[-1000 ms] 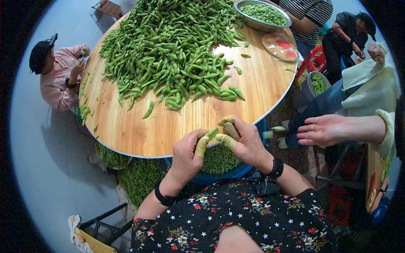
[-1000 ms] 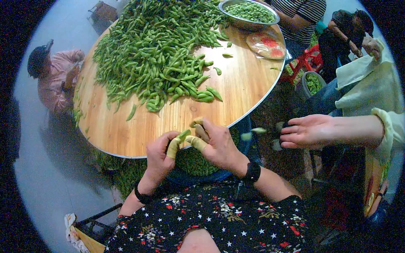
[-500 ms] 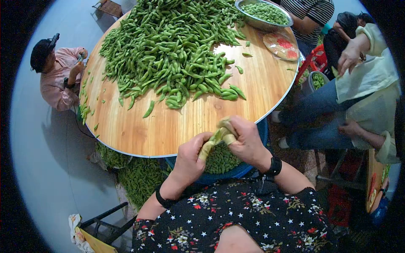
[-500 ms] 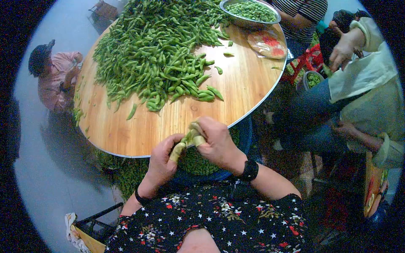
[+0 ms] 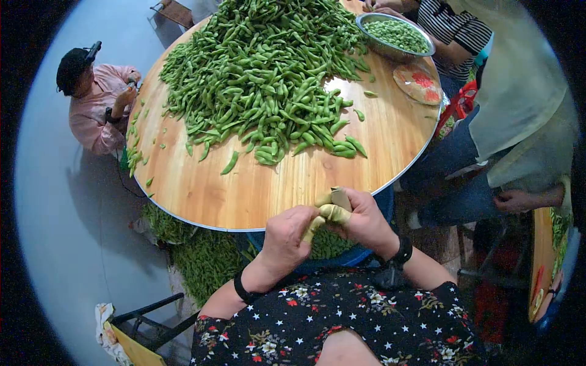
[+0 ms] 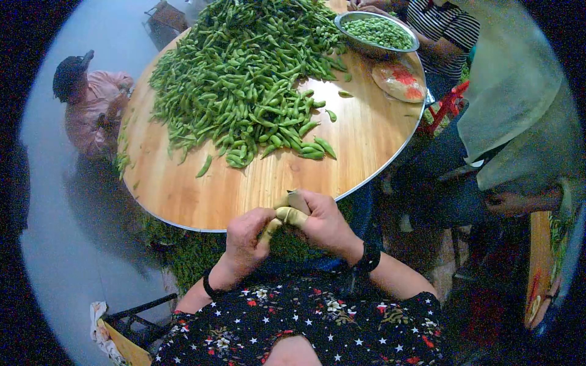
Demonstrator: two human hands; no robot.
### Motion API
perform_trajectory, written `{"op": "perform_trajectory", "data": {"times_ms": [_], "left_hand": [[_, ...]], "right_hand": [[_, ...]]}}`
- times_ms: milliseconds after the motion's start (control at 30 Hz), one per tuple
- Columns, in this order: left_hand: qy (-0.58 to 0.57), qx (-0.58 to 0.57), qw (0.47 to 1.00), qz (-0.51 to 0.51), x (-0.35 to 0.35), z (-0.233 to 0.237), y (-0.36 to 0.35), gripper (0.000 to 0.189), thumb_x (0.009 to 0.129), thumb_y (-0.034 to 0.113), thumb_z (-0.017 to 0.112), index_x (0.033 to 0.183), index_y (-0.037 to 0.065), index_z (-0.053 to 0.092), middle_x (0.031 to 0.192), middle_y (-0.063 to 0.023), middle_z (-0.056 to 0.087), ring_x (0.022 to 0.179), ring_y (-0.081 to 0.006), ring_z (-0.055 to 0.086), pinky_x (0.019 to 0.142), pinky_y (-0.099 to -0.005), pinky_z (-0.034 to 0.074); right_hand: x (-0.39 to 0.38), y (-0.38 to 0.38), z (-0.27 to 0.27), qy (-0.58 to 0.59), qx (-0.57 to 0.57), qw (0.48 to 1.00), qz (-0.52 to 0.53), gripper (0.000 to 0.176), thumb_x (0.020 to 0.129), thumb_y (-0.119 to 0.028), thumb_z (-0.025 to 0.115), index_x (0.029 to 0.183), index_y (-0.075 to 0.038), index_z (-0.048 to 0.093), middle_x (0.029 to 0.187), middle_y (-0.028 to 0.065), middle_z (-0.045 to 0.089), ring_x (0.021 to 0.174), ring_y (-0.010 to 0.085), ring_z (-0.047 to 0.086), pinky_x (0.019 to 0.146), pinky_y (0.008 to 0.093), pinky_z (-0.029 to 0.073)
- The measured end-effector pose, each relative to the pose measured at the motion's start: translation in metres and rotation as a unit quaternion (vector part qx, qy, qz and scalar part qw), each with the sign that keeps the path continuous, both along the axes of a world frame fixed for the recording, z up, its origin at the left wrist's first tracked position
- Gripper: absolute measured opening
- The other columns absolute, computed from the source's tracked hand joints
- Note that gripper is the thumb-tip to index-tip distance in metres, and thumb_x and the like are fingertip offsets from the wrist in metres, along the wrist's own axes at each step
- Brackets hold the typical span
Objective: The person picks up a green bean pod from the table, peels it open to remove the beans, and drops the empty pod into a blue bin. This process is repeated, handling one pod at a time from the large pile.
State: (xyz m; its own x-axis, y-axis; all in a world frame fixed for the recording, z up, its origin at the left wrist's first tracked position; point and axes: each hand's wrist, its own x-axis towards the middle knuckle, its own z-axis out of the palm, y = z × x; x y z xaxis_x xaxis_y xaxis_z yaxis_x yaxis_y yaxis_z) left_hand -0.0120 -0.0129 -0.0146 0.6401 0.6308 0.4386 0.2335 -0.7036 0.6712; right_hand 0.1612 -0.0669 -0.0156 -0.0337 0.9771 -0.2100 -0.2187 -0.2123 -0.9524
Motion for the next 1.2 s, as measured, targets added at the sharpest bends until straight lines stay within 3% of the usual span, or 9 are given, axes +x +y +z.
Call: {"op": "perform_trajectory", "data": {"times_ms": [133,233,300,500,733,867,933,1033,1200], "left_hand": [[0.125,-0.090,0.987,-0.051,-0.032,0.016,0.003,0.017,0.080,0.006,0.062,0.097,0.003,0.060,0.082,-0.0163,0.062,0.074,-0.0346,0.062,0.064,-0.0390,0.049],[0.409,-0.068,0.909,-0.041,-0.070,0.048,0.016,0.021,0.083,0.019,0.064,0.100,0.007,0.062,0.084,-0.0154,0.063,0.077,-0.0334,0.062,0.066,-0.0410,0.049],[0.475,-0.051,0.878,-0.020,-0.074,0.054,0.027,0.022,0.083,0.021,0.064,0.100,0.008,0.062,0.084,-0.0151,0.063,0.078,-0.0336,0.062,0.066,-0.0420,0.049],[0.257,0.229,0.937,0.059,-0.012,0.046,0.122,0.007,0.083,0.010,0.054,0.085,0.005,0.057,0.082,-0.0141,0.058,0.080,-0.0334,0.059,0.066,-0.0415,0.049],[0.316,0.301,0.900,0.022,0.025,0.012,0.177,0.014,0.081,0.004,0.050,0.093,0.006,0.057,0.082,-0.0136,0.058,0.083,-0.0325,0.060,0.070,-0.0418,0.050],[0.185,0.266,0.944,0.056,0.012,0.016,0.157,0.029,0.081,-0.001,0.055,0.109,0.007,0.059,0.087,-0.0135,0.063,0.082,-0.0282,0.062,0.070,-0.0361,0.051],[0.053,0.036,0.998,0.014,0.004,0.021,0.146,0.025,0.082,0.002,0.062,0.107,0.005,0.060,0.089,-0.0098,0.064,0.078,-0.0190,0.062,0.071,-0.0304,0.050],[-0.030,-0.064,0.995,0.069,0.000,0.030,0.110,0.015,0.081,0.004,0.066,0.097,0.004,0.065,0.085,-0.0070,0.065,0.071,-0.0165,0.061,0.067,-0.0270,0.049],[-0.125,-0.265,0.953,0.074,-0.003,0.011,0.051,0.013,0.088,0.007,0.063,0.100,0.000,0.062,0.087,-0.0022,0.064,0.078,-0.0081,0.058,0.070,-0.0236,0.048]], "right_hand": [[0.007,-0.002,-0.003,0.105,-0.089,0.989,0.055,0.008,0.089,-0.011,0.062,0.092,-0.003,0.062,0.080,0.0028,0.063,0.063,0.0091,0.057,0.052,0.0231,0.043],[0.012,-0.002,-0.019,-0.208,0.241,0.930,0.182,0.015,0.088,-0.007,0.056,0.102,-0.001,0.059,0.089,0.0079,0.065,0.077,0.0162,0.062,0.066,0.0291,0.049],[0.006,-0.005,-0.012,-0.243,0.248,0.918,0.190,0.016,0.089,-0.008,0.056,0.103,-0.001,0.058,0.090,0.0096,0.064,0.080,0.0198,0.062,0.070,0.0312,0.049],[-0.002,-0.007,0.008,-0.359,0.162,0.900,0.188,0.016,0.092,-0.015,0.054,0.101,-0.002,0.049,0.088,0.0172,0.057,0.084,0.0337,0.059,0.074,0.0398,0.047],[0.001,-0.013,0.006,-0.257,0.130,0.947,0.145,0.024,0.096,-0.024,0.048,0.100,0.000,0.049,0.077,0.0129,0.056,0.069,0.0261,0.058,0.064,0.0360,0.046],[0.000,-0.008,0.019,-0.149,0.036,0.982,0.106,0.025,0.095,-0.024,0.048,0.099,0.000,0.052,0.076,0.0077,0.055,0.066,0.0181,0.056,0.062,0.0325,0.046],[0.001,0.001,-0.001,-0.147,0.054,0.982,0.108,0.021,0.097,-0.019,0.047,0.104,0.000,0.054,0.077,0.0027,0.057,0.059,0.0090,0.052,0.053,0.0240,0.045],[-0.006,0.013,-0.010,-0.209,0.260,0.938,0.093,0.023,0.097,-0.021,0.046,0.099,0.000,0.057,0.089,0.0049,0.060,0.072,0.0115,0.058,0.063,0.0248,0.048],[-0.013,0.006,-0.004,-0.038,0.115,0.989,0.085,0.023,0.099,-0.020,0.043,0.111,-0.002,0.051,0.092,0.0059,0.060,0.071,0.0127,0.060,0.059,0.0242,0.048]]}}
